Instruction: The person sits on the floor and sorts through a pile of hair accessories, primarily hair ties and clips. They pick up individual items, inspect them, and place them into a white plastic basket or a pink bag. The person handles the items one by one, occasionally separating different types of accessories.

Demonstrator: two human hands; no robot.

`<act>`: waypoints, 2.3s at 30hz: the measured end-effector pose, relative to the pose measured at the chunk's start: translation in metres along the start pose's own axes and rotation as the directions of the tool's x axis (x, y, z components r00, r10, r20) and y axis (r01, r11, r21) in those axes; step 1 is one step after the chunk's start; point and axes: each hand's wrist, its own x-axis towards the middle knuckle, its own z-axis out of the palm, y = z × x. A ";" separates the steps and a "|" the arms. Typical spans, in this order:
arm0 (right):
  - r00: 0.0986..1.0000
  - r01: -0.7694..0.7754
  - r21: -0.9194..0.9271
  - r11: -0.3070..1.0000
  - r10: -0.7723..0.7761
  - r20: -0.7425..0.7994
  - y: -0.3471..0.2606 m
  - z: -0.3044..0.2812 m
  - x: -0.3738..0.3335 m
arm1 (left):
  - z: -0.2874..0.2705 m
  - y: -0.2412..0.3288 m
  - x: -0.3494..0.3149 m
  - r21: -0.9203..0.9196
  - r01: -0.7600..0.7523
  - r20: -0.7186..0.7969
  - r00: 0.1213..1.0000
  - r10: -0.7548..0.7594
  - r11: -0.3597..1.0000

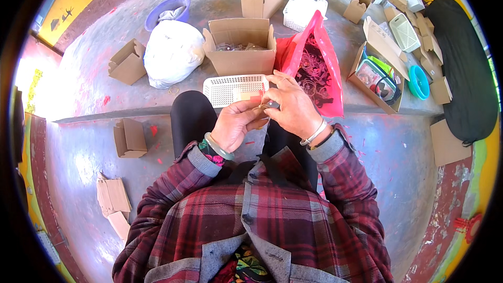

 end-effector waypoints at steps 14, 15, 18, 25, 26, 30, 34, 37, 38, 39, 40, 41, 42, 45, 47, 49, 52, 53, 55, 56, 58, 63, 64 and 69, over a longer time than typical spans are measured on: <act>0.943 0.209 -0.256 0.944 -0.264 -0.202 -0.014 0.011 -0.001 | 0.008 0.003 -0.004 -0.089 -0.015 -0.020 1.000 0.013 0.996; 0.946 0.189 -0.226 0.956 -0.239 -0.220 -0.015 0.011 -0.001 | 0.007 0.003 -0.004 -0.090 -0.018 -0.017 1.000 0.016 0.996; 0.949 0.178 -0.136 0.975 -0.206 -0.239 -0.013 0.011 0.000 | 0.006 0.002 -0.004 -0.071 -0.028 -0.014 1.000 0.027 0.997; 0.964 0.159 -0.120 0.980 -0.180 -0.197 -0.011 0.011 -0.001 | 0.008 -0.001 -0.004 -0.023 -0.056 -0.033 0.998 0.055 0.998; 0.953 0.184 -0.195 0.964 -0.223 -0.203 -0.013 0.011 -0.001 | 0.008 -0.001 -0.004 -0.020 -0.056 -0.041 0.998 0.055 0.998; 0.922 0.284 -0.409 0.867 -0.364 -0.132 -0.015 0.018 -0.005 | 0.006 -0.004 -0.003 -0.077 -0.049 -0.068 0.997 0.044 0.996; 0.924 0.274 -0.405 0.872 -0.356 -0.141 -0.011 0.023 -0.004 | 0.006 -0.005 -0.003 -0.104 -0.061 -0.081 0.995 0.053 0.993; 0.929 0.263 -0.378 0.888 -0.339 -0.150 -0.008 0.023 -0.003 | 0.008 -0.003 -0.004 -0.092 -0.062 -0.082 0.995 0.055 0.994; 0.929 0.261 -0.371 0.891 -0.336 -0.155 -0.007 0.024 -0.002 | 0.009 -0.002 -0.004 -0.086 -0.060 -0.081 0.995 0.053 0.995; 0.929 0.259 -0.363 0.895 -0.334 -0.161 -0.006 0.025 -0.003 | 0.010 -0.002 -0.005 -0.075 -0.061 -0.082 0.995 0.055 0.995; 0.934 0.249 -0.365 0.897 -0.322 -0.154 -0.006 0.025 -0.003 | 0.010 -0.001 -0.005 -0.065 -0.063 -0.084 0.995 0.057 0.996; 0.939 0.239 -0.367 0.899 -0.309 -0.147 -0.006 0.024 -0.003 | 0.011 -0.001 -0.005 -0.055 -0.064 -0.085 0.995 0.060 0.996; 0.944 0.229 -0.368 0.901 -0.298 -0.140 -0.006 0.024 -0.003 | 0.011 -0.001 -0.005 -0.059 -0.070 -0.088 0.994 0.065 0.996; 0.968 0.199 -0.332 0.922 -0.238 -0.082 -0.006 0.023 -0.003 | 0.012 -0.003 -0.004 -0.059 -0.078 -0.096 0.993 0.072 0.995; 0.983 0.179 -0.320 0.930 -0.183 0.017 -0.012 0.016 -0.001 | 0.009 -0.006 -0.002 -0.042 -0.069 -0.099 0.993 0.065 0.997; 0.986 0.162 -0.312 0.936 -0.139 0.095 -0.012 0.014 0.000 | 0.007 -0.008 -0.002 -0.038 -0.071 -0.084 0.994 0.068 0.997; 0.982 0.128 -0.308 0.943 -0.078 0.170 -0.008 0.014 0.002 | 0.004 -0.010 0.000 -0.027 -0.066 -0.060 0.996 0.064 0.997; 0.981 0.107 -0.312 0.944 -0.050 0.185 -0.007 0.014 0.002 | 0.004 -0.011 0.000 -0.022 -0.063 -0.052 0.997 0.062 0.998; 0.987 0.052 -0.272 0.961 -0.009 0.159 -0.006 0.016 0.001 | 0.004 -0.011 0.000 -0.017 -0.061 -0.060 0.996 0.060 0.998; 0.993 0.021 -0.224 0.974 0.005 0.117 -0.005 0.018 0.001 | 0.004 -0.011 -0.001 -0.014 -0.060 -0.064 0.996 0.059 0.998; 0.995 -0.039 -0.133 0.990 0.050 0.080 -0.006 0.018 0.000 | 0.004 -0.011 -0.001 -0.038 -0.066 -0.082 0.995 0.062 0.997; 0.991 -0.102 0.178 0.979 0.116 -0.071 -0.009 0.019 -0.002 | 0.006 -0.005 -0.001 -0.049 -0.103 -0.115 0.989 0.097 0.993; 0.981 -0.139 0.235 0.962 0.166 -0.097 -0.010 0.018 -0.002 | 0.004 -0.005 0.000 -0.067 -0.101 -0.121 0.988 0.093 0.993; 0.897 -0.252 0.509 0.823 0.396 -0.196 0.009 0.012 -0.003 | 0.001 -0.003 0.000 -0.126 -0.096 -0.139 0.987 0.078 0.987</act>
